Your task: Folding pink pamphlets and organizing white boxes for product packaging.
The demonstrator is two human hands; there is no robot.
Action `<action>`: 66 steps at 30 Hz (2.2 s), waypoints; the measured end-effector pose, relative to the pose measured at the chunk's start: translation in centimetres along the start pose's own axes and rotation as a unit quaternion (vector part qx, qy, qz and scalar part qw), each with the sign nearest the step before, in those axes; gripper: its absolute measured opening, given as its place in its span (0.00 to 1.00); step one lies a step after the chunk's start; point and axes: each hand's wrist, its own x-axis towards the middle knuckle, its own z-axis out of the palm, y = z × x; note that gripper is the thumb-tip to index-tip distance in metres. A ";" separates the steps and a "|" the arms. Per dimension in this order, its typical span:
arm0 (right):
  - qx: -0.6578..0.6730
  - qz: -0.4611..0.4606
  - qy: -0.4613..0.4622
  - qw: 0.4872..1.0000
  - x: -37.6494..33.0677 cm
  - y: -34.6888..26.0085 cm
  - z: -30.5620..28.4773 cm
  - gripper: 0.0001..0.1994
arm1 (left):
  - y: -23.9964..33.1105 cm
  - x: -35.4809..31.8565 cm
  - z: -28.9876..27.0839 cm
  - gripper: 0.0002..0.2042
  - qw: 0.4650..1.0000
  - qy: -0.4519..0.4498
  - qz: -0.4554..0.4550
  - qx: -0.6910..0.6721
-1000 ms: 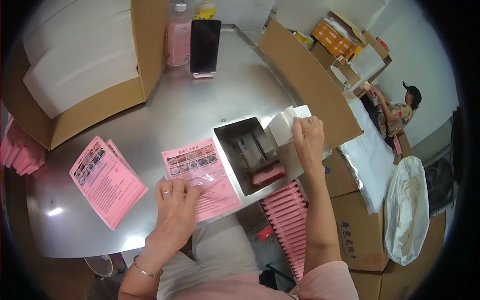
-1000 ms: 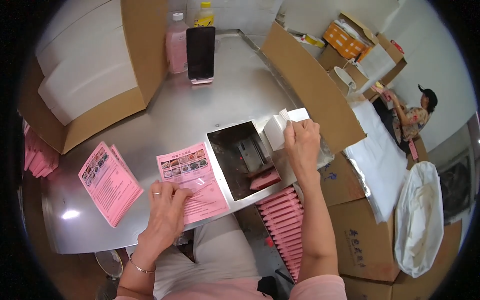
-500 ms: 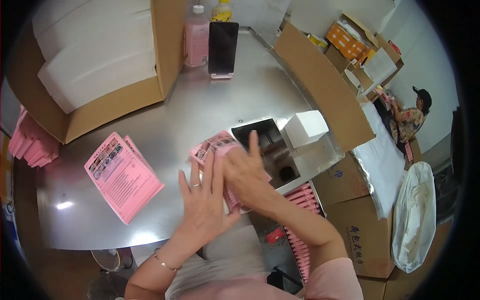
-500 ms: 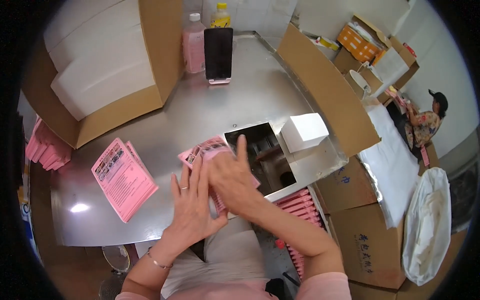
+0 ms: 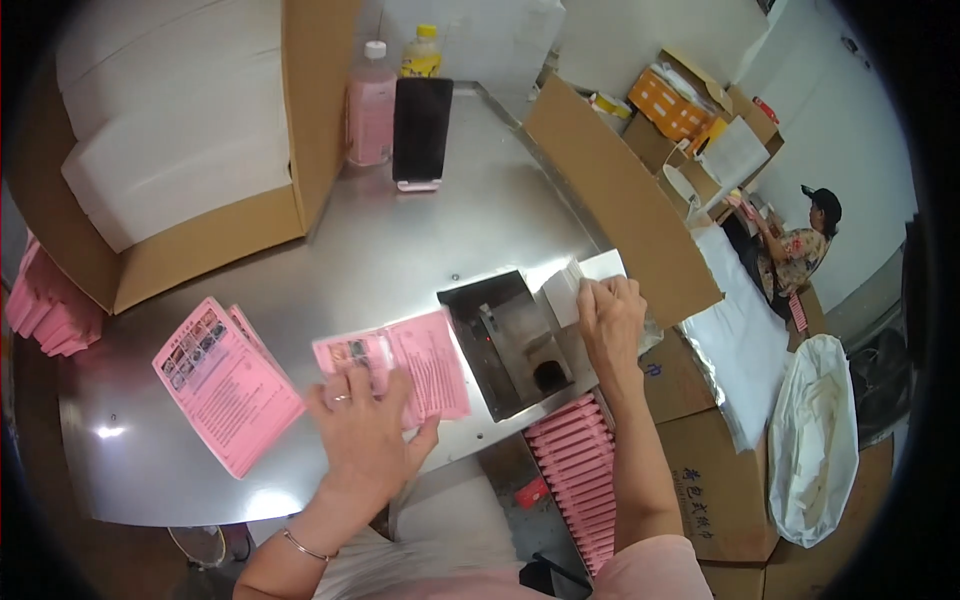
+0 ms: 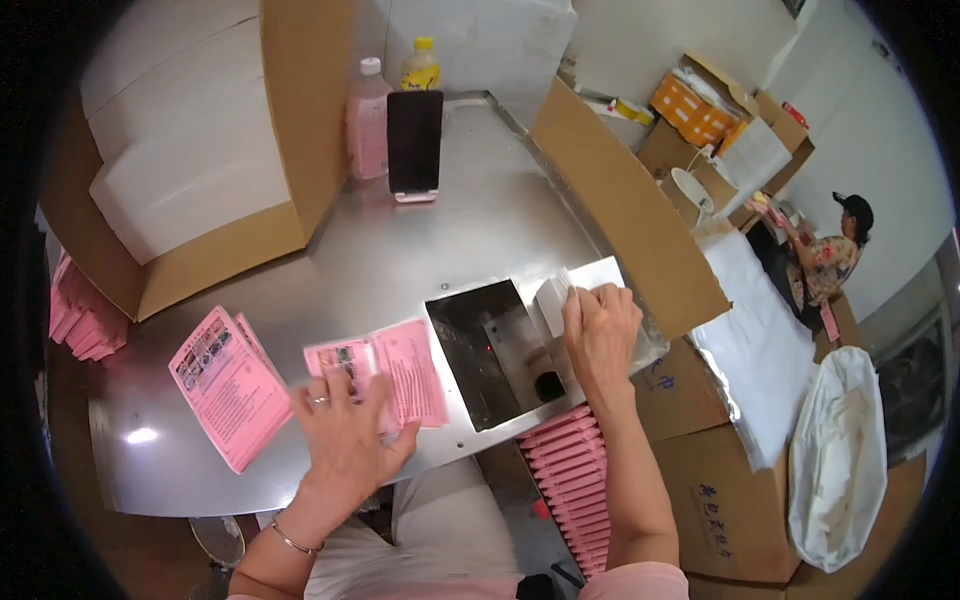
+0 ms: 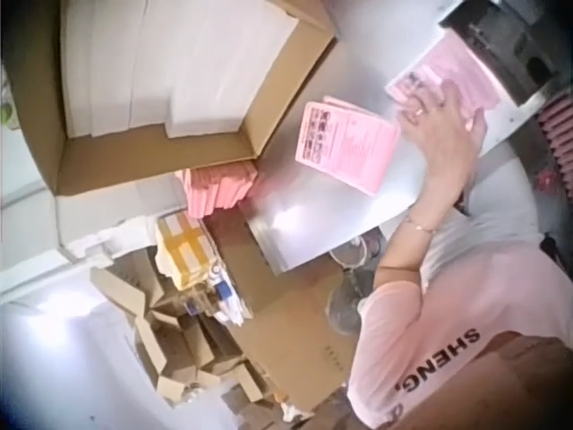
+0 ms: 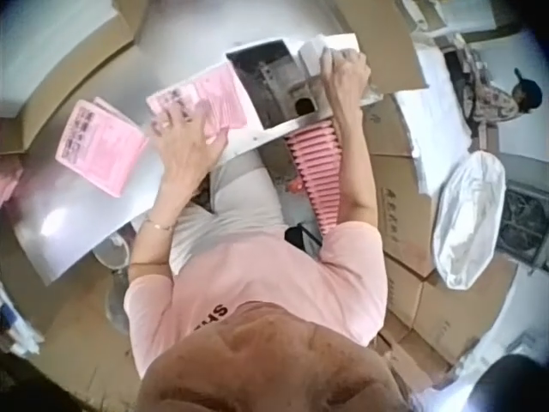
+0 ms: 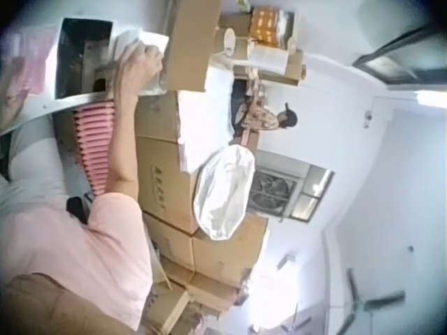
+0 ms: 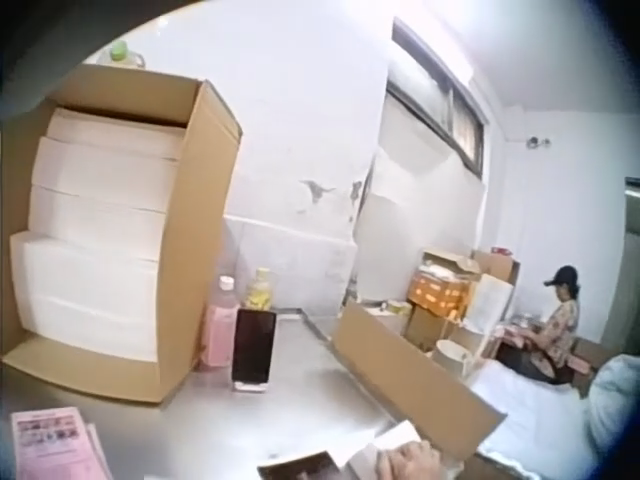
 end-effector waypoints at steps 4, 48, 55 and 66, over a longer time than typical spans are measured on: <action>0.034 0.017 0.009 0.999 0.3 0.3 0.3 0.07 | -0.8 0.0 -0.5 0.31 1.000 -0.015 0.004 0.004; 0.062 0.025 0.066 0.996 -0.4 1.2 2.0 0.09 | -0.9 -1.5 0.7 0.10 0.964 -0.077 0.142 -0.211; 0.075 0.050 0.000 0.996 0.0 2.1 0.7 0.07 | -0.9 -1.6 0.6 0.09 0.976 -0.039 0.088 -0.198; 0.250 -0.381 -0.072 0.887 -10.8 -13.3 -3.5 0.20 | -2.6 -1.8 -0.6 0.43 0.979 -0.105 0.066 -0.161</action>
